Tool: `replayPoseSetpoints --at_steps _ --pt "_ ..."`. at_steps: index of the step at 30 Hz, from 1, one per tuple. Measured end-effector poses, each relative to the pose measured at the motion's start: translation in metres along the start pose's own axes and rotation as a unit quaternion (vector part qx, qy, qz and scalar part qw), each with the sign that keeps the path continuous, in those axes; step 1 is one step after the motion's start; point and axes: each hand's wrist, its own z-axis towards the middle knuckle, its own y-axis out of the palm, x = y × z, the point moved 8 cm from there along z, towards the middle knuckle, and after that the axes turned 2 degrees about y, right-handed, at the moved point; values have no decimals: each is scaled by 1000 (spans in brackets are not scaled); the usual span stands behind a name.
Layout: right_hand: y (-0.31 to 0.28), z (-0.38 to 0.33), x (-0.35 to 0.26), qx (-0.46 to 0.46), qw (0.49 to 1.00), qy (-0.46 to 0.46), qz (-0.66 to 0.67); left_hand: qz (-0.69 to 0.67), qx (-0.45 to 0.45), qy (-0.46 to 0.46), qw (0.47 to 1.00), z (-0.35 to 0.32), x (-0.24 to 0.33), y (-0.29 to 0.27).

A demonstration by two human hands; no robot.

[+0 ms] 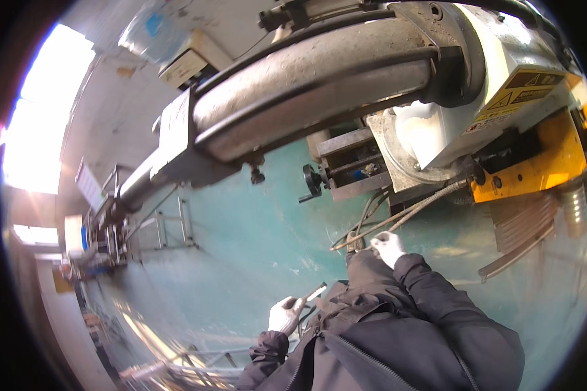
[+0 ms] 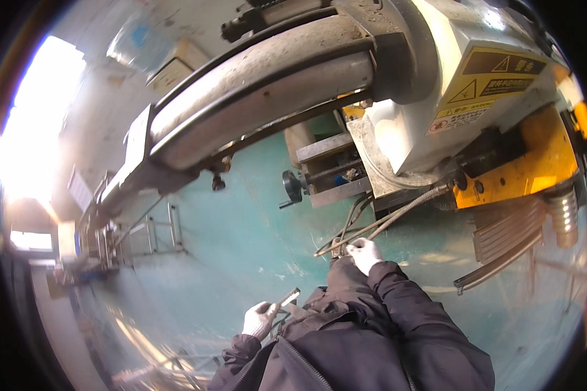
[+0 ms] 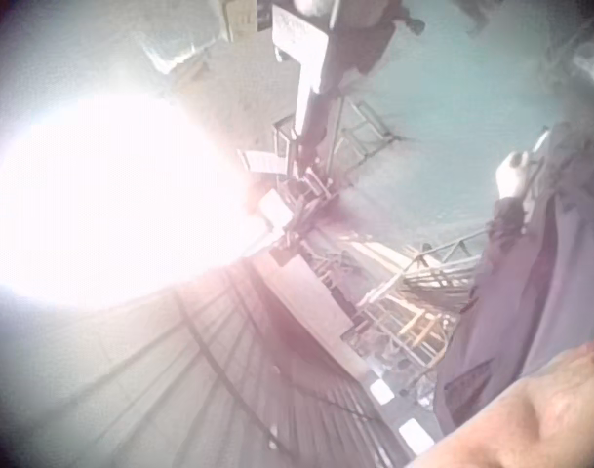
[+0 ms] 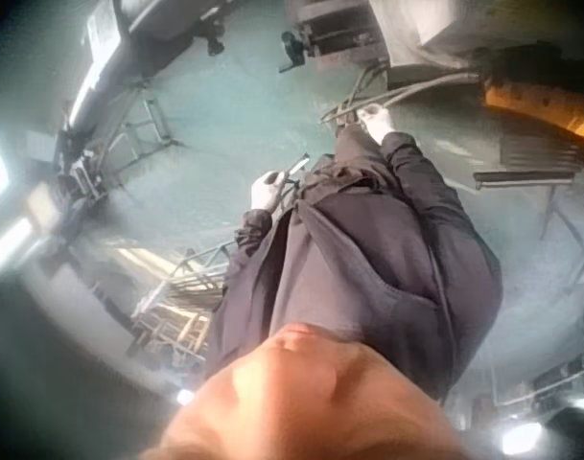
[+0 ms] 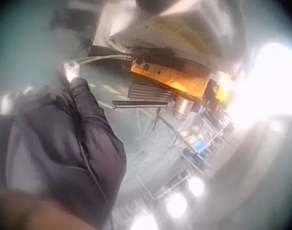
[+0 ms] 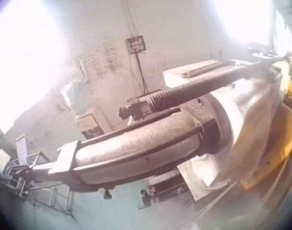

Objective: The person repeatedly measures and bends metal rods using a manual bending machine. They place each rod into the machine, operate the lever to bend it, then remove and measure the bent piece before repeating the cycle with additional rods.

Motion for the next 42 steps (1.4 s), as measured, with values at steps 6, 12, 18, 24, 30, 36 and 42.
replayPoseSetpoints --at_steps 6,12,18,24,30,36,42 --pt "125 30 -45 -59 991 -15 116 41 -22 -10 999 68 -21 -79" --pt "238 148 -1 35 977 23 209 327 -188 93 922 153 -23 -121" --pt "320 274 21 201 932 63 296 435 -188 70 878 263 -44 -201" --pt "346 278 -21 146 767 45 624 443 -124 61 886 321 -86 -262" --pt "359 257 -91 93 693 13 715 422 -225 74 875 327 -119 -221" --pt "389 345 -150 53 705 -40 706 451 -231 114 854 367 -77 -205" --pt "361 414 -49 168 877 -5 450 422 -211 71 879 431 -93 -219"
